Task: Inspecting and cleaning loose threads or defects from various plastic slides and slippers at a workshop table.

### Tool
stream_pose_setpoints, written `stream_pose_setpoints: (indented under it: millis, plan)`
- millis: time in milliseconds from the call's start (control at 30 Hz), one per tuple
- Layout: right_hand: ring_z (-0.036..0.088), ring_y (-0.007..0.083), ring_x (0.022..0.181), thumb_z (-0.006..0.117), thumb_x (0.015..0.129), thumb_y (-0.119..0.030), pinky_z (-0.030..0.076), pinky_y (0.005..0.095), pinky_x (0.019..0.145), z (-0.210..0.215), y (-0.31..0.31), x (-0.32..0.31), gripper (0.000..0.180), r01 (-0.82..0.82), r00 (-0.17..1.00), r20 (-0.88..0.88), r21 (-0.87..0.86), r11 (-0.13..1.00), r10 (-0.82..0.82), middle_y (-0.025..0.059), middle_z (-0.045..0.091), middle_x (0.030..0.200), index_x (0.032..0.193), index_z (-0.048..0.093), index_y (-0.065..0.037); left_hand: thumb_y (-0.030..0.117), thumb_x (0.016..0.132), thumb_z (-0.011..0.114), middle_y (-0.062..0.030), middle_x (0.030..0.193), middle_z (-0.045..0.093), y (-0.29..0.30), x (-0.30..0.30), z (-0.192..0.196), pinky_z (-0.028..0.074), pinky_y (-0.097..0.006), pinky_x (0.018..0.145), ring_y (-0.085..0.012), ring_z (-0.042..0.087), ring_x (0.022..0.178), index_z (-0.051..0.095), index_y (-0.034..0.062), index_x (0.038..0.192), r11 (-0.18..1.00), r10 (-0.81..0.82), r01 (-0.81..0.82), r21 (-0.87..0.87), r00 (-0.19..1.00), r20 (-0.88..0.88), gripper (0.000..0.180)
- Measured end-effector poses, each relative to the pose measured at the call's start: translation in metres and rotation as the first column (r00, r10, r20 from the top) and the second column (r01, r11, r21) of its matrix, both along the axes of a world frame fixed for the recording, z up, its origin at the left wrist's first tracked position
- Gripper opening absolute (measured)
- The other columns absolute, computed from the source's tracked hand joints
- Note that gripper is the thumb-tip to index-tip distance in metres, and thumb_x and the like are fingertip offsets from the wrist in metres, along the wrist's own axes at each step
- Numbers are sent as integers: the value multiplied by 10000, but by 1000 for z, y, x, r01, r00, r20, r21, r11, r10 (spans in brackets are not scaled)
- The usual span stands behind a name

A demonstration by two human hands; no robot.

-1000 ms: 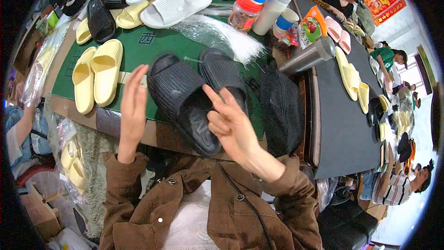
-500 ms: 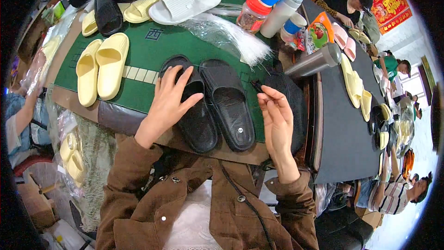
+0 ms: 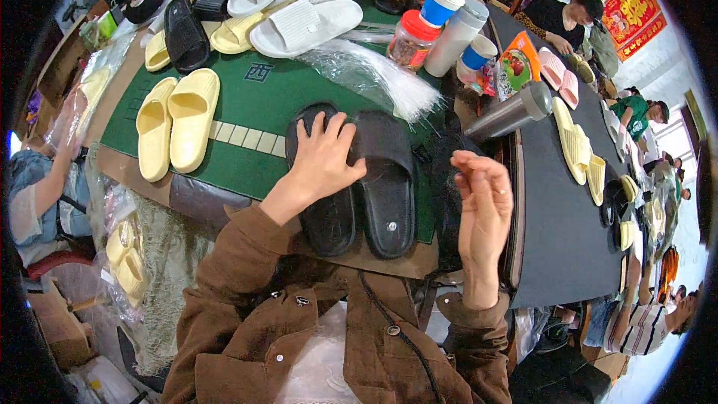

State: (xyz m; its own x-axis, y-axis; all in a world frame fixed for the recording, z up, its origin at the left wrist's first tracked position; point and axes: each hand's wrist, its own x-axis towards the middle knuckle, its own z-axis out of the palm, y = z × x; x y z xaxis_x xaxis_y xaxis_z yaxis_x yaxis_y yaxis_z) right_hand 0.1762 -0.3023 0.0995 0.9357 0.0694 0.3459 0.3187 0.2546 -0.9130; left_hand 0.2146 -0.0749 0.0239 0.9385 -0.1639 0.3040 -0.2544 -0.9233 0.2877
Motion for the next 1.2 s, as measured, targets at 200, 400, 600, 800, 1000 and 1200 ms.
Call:
stream_pose_setpoints:
  millis: [200, 400, 600, 800, 1000, 1200]
  plan:
    - [601, 255, 964, 464, 972, -128, 458, 339, 847, 40, 10, -8, 128, -5, 958, 286, 115, 993, -28, 187, 622, 1007, 995, 533, -23, 309, 745, 640, -126, 1309, 430, -5, -14, -5, 236, -547, 1068, -358, 348, 1263, 510, 48, 1184, 970, -242, 243, -15, 970, 32, 526]
    - [597, 288, 890, 447, 951, -83, 468, 387, 836, 20, 16, -5, 101, 20, 869, 494, 33, 999, -34, 180, 618, 930, 920, 517, -17, 311, 786, 633, -119, 1322, 441, -3, -20, -7, 214, -486, 1098, -343, 324, 1297, 505, 64, 1213, 962, -257, 266, -65, 958, 124, 510]
    - [578, 159, 833, 430, 939, -55, 459, 280, 752, -22, 23, -26, 138, -303, 953, -58, -126, 945, 298, 142, 622, 962, 888, 554, -22, 3, 785, 621, -128, 1080, 582, -6, -57, 22, 461, -361, 884, -287, 573, 1003, 585, 15, 1141, 815, -277, 385, -433, 915, 292, 359]
    - [613, 207, 812, 474, 903, -60, 483, 311, 761, -34, 25, -34, 142, -517, 853, 0, -140, 844, 523, 132, 638, 871, 816, 579, -21, 5, 857, 556, -114, 953, 595, -12, -84, 29, 494, -301, 722, -223, 609, 806, 516, 38, 1263, 550, -604, 424, -719, 797, 8, 409]
    - [653, 224, 846, 476, 885, 7, 507, 315, 755, -21, 22, -36, 140, -578, 783, 74, -282, 766, 618, 104, 675, 907, 889, 615, -6, 52, 860, 596, -114, 912, 633, -16, -88, 27, 499, -282, 705, -213, 631, 798, 593, -13, 1064, 411, -622, 230, -882, 778, -88, 214]
    - [660, 277, 792, 550, 902, -85, 510, 358, 685, -8, -5, -44, 156, -581, 807, 136, 7, 814, 575, 128, 693, 811, 799, 647, -19, -16, 798, 624, -130, 822, 612, 16, -82, 36, 497, -346, 646, -290, 614, 743, 619, 13, 881, 840, -229, 309, -446, 947, 225, 88]
